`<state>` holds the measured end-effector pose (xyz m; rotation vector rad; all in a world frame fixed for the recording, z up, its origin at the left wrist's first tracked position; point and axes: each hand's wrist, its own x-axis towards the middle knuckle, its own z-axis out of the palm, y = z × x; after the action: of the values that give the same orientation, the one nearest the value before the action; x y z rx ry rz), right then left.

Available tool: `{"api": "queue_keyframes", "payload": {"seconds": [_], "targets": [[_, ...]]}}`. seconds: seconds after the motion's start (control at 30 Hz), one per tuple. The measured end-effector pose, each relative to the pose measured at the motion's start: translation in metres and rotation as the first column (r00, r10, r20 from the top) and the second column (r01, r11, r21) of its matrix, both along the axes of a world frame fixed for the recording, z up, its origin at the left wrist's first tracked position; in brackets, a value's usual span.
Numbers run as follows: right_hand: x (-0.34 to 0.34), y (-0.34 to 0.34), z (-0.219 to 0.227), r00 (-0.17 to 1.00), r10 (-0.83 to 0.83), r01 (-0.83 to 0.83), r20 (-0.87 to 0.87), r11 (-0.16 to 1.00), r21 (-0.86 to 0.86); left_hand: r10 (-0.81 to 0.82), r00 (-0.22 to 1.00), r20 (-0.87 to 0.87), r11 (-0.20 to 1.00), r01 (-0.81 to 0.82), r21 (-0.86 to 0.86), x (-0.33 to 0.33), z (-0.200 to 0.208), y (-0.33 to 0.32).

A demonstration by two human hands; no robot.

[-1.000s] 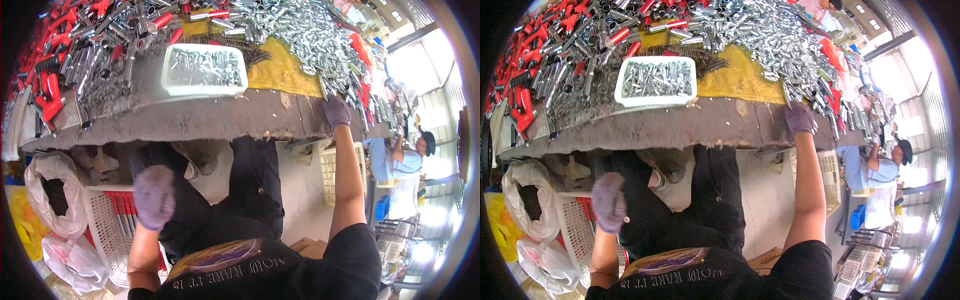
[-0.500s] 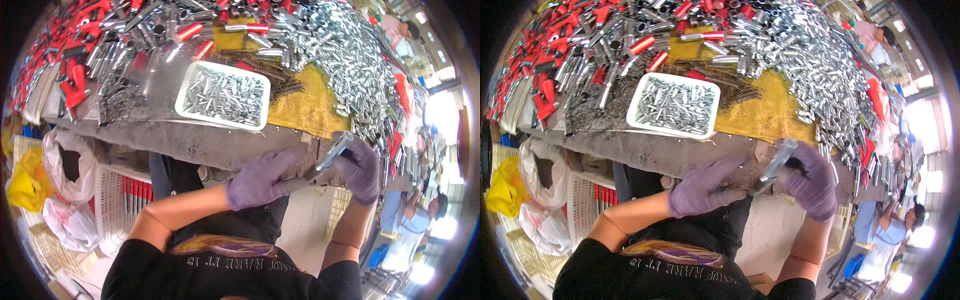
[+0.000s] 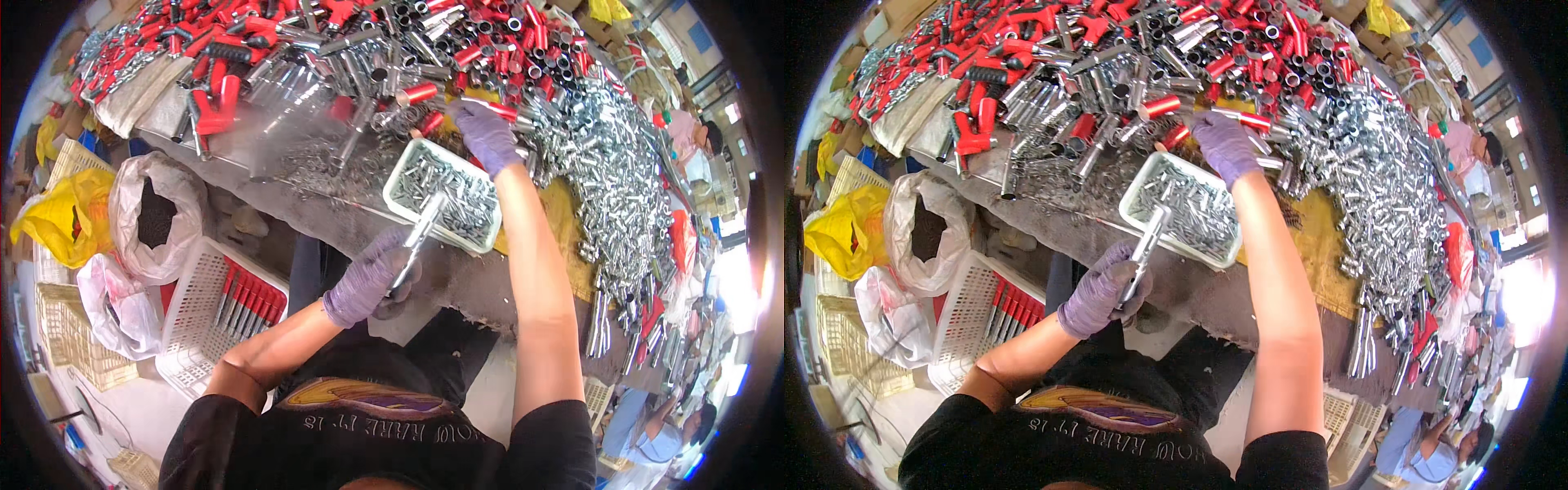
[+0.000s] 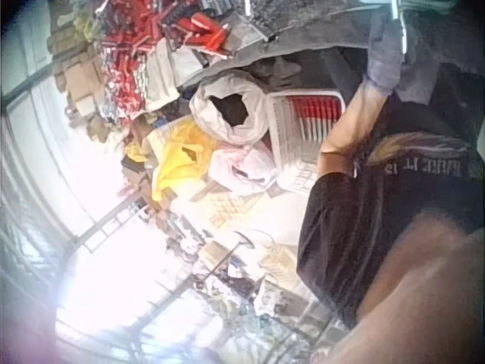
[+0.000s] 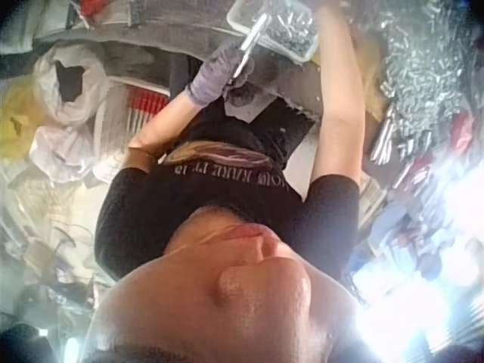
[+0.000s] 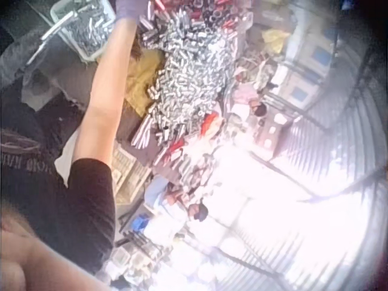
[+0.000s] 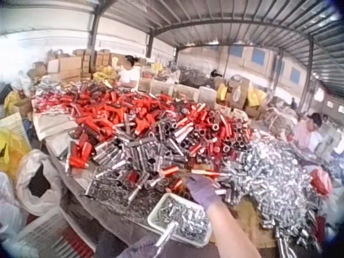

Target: The person assembles tools by fitting metal cylinders, pins, springs, and handles together by hand, placing the completed assemblies into a plastic basket.

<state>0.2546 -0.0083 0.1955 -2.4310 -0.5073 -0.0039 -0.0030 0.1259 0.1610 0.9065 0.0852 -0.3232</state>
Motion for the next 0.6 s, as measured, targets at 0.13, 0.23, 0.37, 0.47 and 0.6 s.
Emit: {"api": "queue_keyframes", "payload": {"seconds": [0.13, 0.23, 0.37, 0.47, 0.6], "targets": [[0.056, 0.008, -0.033, 0.945, 0.284, -0.196, 0.16, 0.888, -0.417, 0.035, 0.989, 0.147, 0.974, -0.067, 0.217, 0.007, 0.001, 0.022], [0.04, 0.004, -0.019, 0.714, 0.589, -0.314, 0.38, 0.753, -0.578, 0.078, 0.98, 0.184, 0.96, -0.123, 0.251, 0.013, -0.005, 0.042], [0.043, -0.033, -0.002, 1.0, 0.005, 0.011, -0.027, 0.824, 0.566, 0.031, 0.933, 0.359, 0.912, -0.174, 0.372, 0.037, -0.016, 0.044], [0.036, -0.048, -0.001, 0.951, -0.204, 0.299, -0.233, 0.796, 0.526, -0.131, 0.833, 0.537, 0.831, -0.203, 0.518, 0.058, -0.021, 0.048], [0.051, -0.096, -0.007, 0.953, -0.296, 0.295, 0.062, 0.955, 0.029, -0.103, 0.945, 0.31, 0.935, -0.015, 0.356, 0.058, -0.022, 0.045]]}}
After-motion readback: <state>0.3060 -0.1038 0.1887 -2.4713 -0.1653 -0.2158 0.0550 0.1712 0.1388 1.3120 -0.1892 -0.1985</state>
